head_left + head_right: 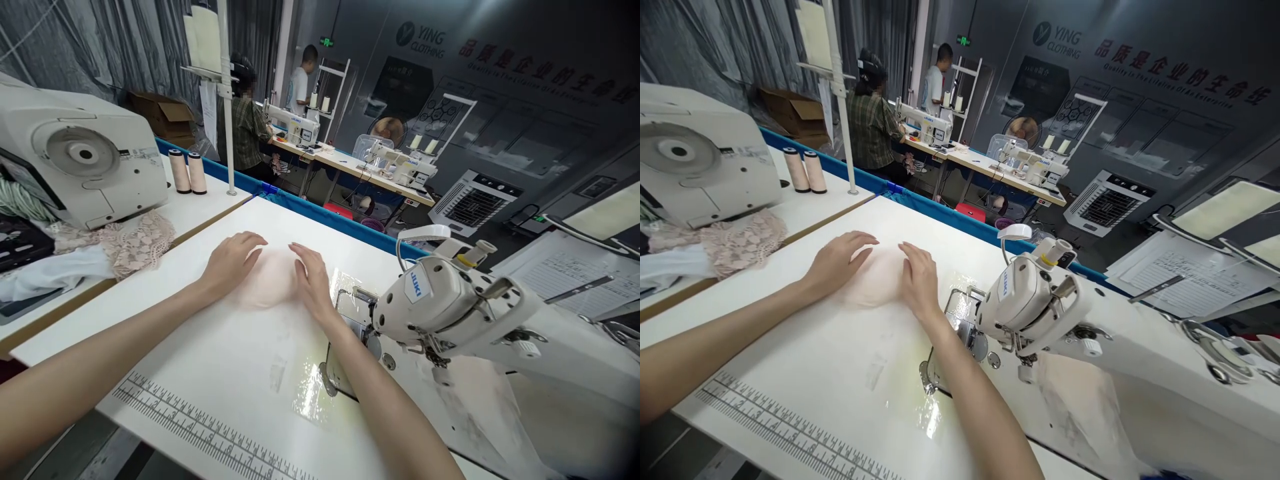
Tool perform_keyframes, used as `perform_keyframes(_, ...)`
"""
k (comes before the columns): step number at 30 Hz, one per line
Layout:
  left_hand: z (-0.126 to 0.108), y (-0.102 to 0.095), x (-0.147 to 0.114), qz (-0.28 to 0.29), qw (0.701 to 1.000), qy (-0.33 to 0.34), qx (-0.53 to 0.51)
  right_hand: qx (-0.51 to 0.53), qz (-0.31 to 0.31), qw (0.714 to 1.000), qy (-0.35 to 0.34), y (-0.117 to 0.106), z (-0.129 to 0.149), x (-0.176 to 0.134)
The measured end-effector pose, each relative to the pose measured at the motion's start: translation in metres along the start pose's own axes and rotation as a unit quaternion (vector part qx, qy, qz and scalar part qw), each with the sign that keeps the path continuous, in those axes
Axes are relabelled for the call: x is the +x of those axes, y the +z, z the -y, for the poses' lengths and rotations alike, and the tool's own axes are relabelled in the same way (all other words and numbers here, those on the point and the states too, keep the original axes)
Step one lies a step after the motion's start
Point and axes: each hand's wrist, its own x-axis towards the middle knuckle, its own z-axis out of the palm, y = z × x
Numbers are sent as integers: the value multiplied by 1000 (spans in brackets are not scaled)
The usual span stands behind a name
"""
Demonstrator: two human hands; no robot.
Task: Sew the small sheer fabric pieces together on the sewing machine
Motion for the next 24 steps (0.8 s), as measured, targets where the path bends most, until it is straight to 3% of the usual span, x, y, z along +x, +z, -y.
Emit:
perform_keyframes(5, 4, 3, -5, 97, 994, 48, -5, -82, 51, 995, 16, 14, -10, 14)
perform_keyframes(11, 13, 10, -5, 153, 985, 76, 30, -164, 61, 984, 17, -2, -20, -15)
perform_keyframes(18, 13, 11, -5, 163, 979, 100, 73, -177, 124, 976, -10, -43, -3, -85)
perform_keyframes(22, 2, 5, -8, 103, 957, 257, 92, -145, 135, 980, -30, -83, 4, -150)
perform_keyframes(24, -7, 4, -11, 114, 934, 327, 84, -128, 139, 982, -21, -106, 8, -185)
